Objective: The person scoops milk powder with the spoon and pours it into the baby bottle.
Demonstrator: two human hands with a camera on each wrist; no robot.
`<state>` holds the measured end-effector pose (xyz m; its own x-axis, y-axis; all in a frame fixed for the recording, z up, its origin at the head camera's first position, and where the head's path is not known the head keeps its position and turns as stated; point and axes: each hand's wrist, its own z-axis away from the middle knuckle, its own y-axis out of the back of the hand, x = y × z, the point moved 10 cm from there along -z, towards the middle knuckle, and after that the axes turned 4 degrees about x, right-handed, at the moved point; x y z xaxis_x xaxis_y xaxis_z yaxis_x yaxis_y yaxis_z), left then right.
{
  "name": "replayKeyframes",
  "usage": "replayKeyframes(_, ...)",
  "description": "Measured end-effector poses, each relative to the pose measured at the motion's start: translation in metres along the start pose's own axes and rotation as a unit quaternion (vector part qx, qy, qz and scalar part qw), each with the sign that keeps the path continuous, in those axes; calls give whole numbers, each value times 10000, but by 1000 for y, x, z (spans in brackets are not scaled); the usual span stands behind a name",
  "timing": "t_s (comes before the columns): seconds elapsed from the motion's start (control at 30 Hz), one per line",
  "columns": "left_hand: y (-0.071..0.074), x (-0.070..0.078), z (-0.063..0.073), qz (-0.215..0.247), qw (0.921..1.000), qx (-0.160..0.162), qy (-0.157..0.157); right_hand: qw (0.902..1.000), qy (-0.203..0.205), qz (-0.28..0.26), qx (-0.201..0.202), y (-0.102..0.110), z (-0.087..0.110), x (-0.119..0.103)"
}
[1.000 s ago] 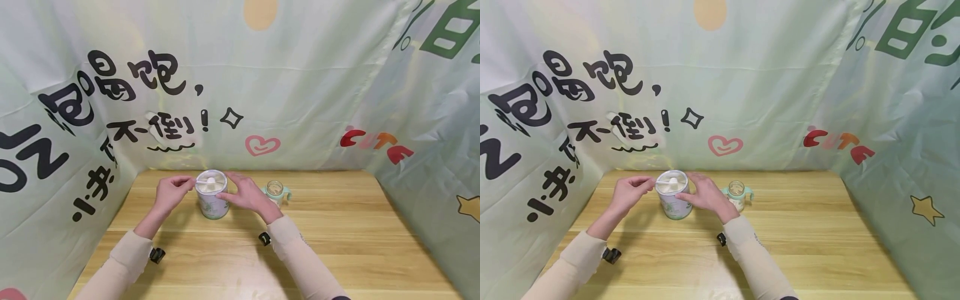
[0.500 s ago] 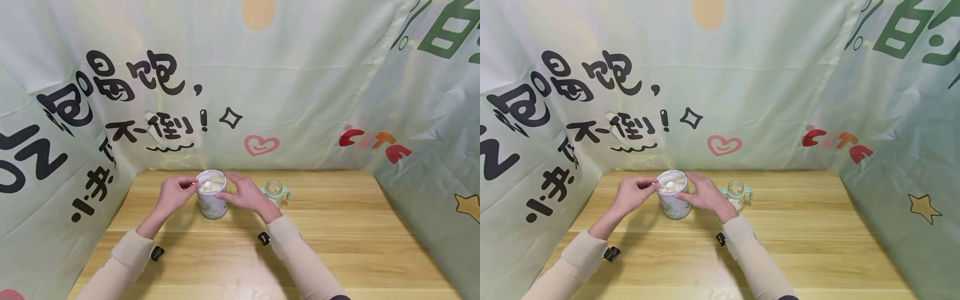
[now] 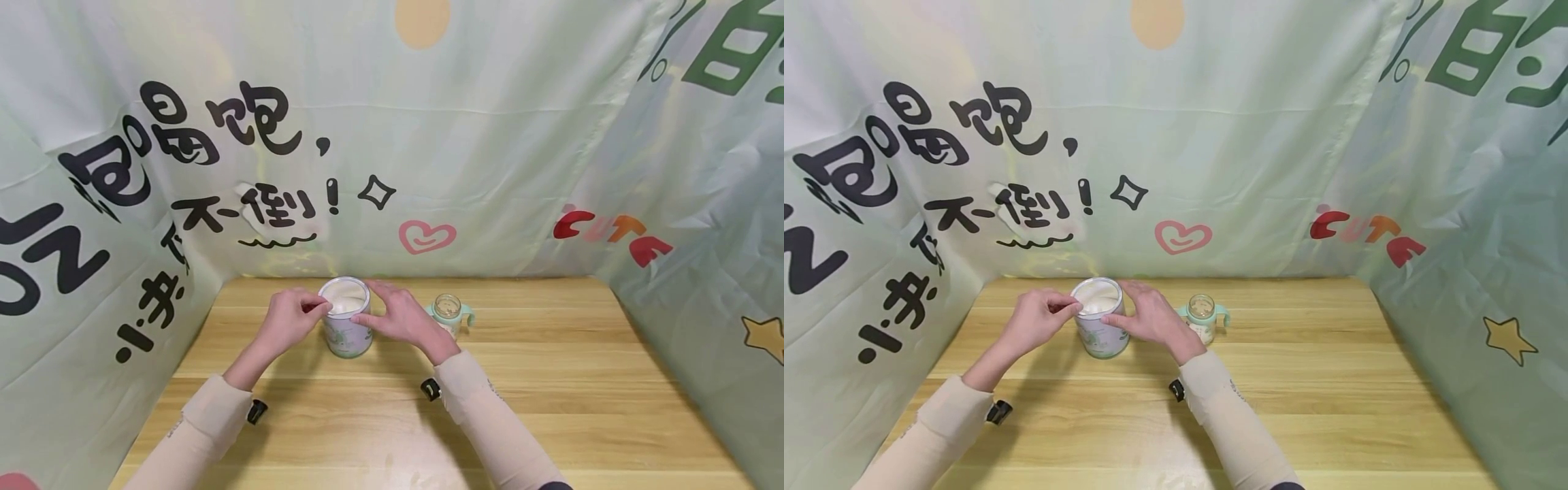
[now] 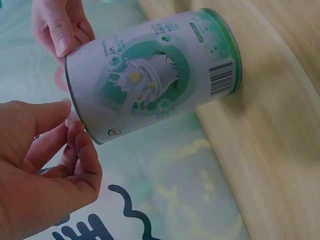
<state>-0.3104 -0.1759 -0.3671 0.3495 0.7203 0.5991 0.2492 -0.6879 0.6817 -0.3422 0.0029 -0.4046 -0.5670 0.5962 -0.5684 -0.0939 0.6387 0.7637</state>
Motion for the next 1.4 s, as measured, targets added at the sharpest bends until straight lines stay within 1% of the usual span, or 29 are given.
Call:
replayKeyframes(0.27,0,2,1,49,9999,108,-96,10000,-8,43,16,-1,0,0)
replayKeyframes(0.43,1,3,1,125,9997,181,-69,10000,-66,31,34,-1,1,1)
replayKeyframes(0.6,0,2,2,156,9997,171,-13,9999,-98,45,26,-1,1,2)
replayKeyframes(0.87,-1,4,1,138,9997,181,-65,9999,-111,50,20,-2,0,3)
replayKeyframes(1.2,-2,2,0,67,9998,171,-87,9999,-147,42,47,-2,0,4)
replayKeyframes(1.4,-5,-1,0,142,9999,-8,51,9999,-133,62,64,-2,0,4)
